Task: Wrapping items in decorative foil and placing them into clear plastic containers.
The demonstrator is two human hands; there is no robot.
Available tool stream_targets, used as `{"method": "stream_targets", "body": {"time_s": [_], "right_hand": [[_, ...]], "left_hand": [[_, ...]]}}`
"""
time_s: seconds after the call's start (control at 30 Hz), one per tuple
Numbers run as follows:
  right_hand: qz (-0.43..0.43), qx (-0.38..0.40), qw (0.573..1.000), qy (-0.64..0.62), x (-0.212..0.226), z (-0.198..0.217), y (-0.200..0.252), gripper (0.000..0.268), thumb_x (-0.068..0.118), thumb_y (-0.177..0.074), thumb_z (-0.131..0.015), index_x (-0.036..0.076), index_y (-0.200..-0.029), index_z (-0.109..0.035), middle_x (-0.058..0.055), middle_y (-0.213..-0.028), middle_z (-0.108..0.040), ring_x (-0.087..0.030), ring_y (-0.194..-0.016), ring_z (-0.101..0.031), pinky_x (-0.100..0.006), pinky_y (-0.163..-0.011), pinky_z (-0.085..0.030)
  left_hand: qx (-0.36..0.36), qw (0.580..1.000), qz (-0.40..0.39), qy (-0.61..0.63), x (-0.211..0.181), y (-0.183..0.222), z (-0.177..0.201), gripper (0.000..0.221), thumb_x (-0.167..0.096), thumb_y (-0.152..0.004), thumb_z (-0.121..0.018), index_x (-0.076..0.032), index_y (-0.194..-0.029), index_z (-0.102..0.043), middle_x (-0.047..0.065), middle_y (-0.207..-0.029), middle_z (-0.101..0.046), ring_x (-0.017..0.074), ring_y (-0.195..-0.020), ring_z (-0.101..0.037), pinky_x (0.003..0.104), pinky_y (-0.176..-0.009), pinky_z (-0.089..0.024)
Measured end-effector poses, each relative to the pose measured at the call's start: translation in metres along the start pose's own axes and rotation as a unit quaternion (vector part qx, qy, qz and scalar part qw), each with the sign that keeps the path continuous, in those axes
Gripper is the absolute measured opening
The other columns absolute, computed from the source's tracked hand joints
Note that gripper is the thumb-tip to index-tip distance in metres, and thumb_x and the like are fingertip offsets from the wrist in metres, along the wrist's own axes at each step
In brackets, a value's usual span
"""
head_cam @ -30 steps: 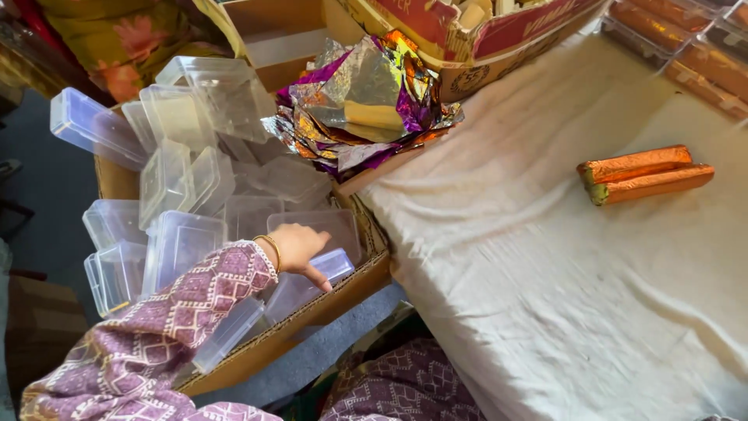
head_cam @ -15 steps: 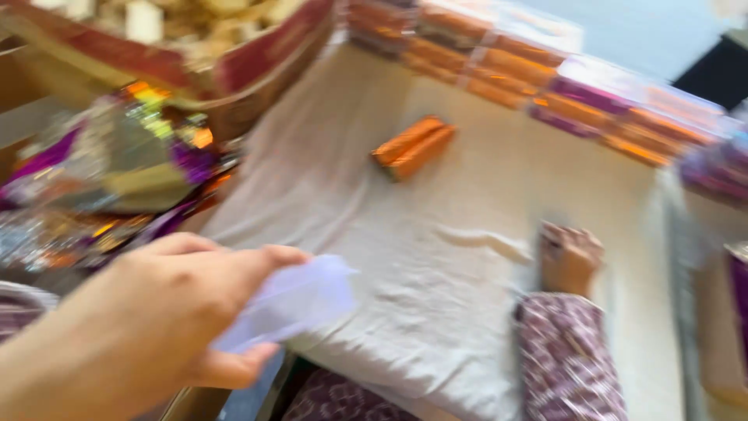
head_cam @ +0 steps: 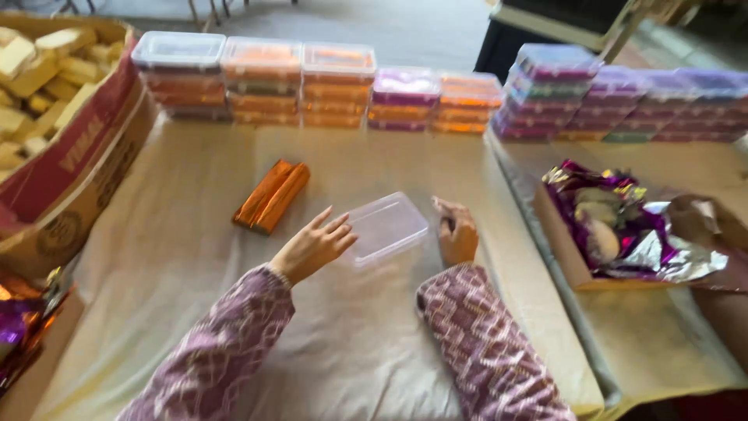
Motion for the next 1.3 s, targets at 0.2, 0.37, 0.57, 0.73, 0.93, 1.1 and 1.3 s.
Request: {"method": "stream_targets", "body": {"time_s": [0.2,0.37,0.57,0.73,0.93,1.1,1.3], "right_hand": [[-0.032,0.024,0.999,0.015,0.012,0.000,-0.002,0.035,0.005,-0.090,-0.063,0.018,-0.120,-0.075,-0.009,-0.117,-0.071,-0.033,-0.109,-0.065,-0.042,-0.092,-0.051],[0.007,-0.004,1.000,0.008,0.012,0.005,-0.004,0.032,0.008,-0.093,-0.062,0.016,-0.123,-0.073,-0.009,-0.118,-0.071,-0.031,-0.111,-0.068,-0.040,-0.095,-0.053],[-0.229,-0.003,0.961,-0.155,0.001,0.003,0.004,0.034,0.014,-0.096,-0.063,0.011,-0.129,-0.054,-0.012,-0.100,-0.073,-0.026,-0.085,-0.073,-0.036,-0.077,-0.058],[0.088,-0.023,0.991,-0.102,0.037,0.017,0.005,0.036,0.010,-0.095,-0.063,0.006,-0.129,-0.053,-0.019,-0.123,-0.063,-0.028,-0.092,-0.069,-0.034,-0.079,-0.056],[0.124,0.039,0.991,0.000,0.075,0.021,0.004,0.035,0.017,-0.095,-0.070,0.012,-0.129,-0.066,-0.016,-0.137,-0.061,-0.025,-0.080,-0.073,-0.035,-0.066,-0.059],[0.167,0.017,0.985,0.023,0.076,0.016,0.011,0.033,0.014,-0.097,-0.071,0.014,-0.130,-0.068,-0.008,-0.136,-0.067,-0.023,-0.085,-0.076,-0.034,-0.068,-0.060],[0.196,-0.009,0.979,0.055,0.080,0.016,0.011,0.038,0.014,-0.095,-0.074,0.010,-0.133,-0.068,-0.008,-0.131,-0.070,-0.026,-0.098,-0.076,-0.036,-0.074,-0.061]], "left_hand": [[0.067,0.918,0.219,0.322,0.031,-0.041,0.031,0.061,-0.035,-0.087,-0.074,-0.022,-0.143,-0.053,0.006,-0.146,-0.056,0.0287,-0.141,-0.050,0.049,-0.116,-0.040],[0.202,0.889,0.236,0.338,-0.012,-0.065,-0.020,0.113,-0.043,-0.063,-0.094,-0.020,-0.156,-0.035,0.023,-0.158,-0.032,0.0472,-0.146,-0.033,0.065,-0.106,-0.036],[0.242,0.857,0.243,0.386,0.011,-0.058,-0.030,0.083,-0.030,-0.069,-0.091,-0.026,-0.143,-0.053,0.017,-0.143,-0.051,0.0403,-0.130,-0.050,0.052,-0.104,-0.046],[0.078,0.842,0.302,0.440,0.041,-0.064,-0.013,0.036,-0.024,-0.085,-0.075,-0.023,-0.121,-0.075,0.014,-0.106,-0.074,0.0352,-0.093,-0.070,0.045,-0.084,-0.056],[0.030,0.842,0.317,0.436,0.055,-0.058,-0.006,0.026,-0.022,-0.093,-0.066,-0.025,-0.116,-0.078,0.014,-0.096,-0.075,0.0363,-0.083,-0.071,0.046,-0.074,-0.057],[0.033,0.868,0.310,0.387,0.056,-0.059,0.010,0.026,-0.020,-0.094,-0.063,-0.025,-0.115,-0.078,0.012,-0.088,-0.074,0.0342,-0.078,-0.071,0.046,-0.070,-0.056],[-0.007,0.929,0.256,0.269,0.020,-0.082,0.026,0.020,-0.014,-0.090,-0.063,-0.017,-0.104,-0.076,0.008,-0.086,-0.075,0.0271,-0.083,-0.073,0.047,-0.086,-0.054]]}}
Point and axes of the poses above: each hand's wrist, its own y-axis away from the middle knuckle, its own z-axis out of the back of the hand, x = y × z, the point moved 7 cm from there along -y, towards the middle knuckle
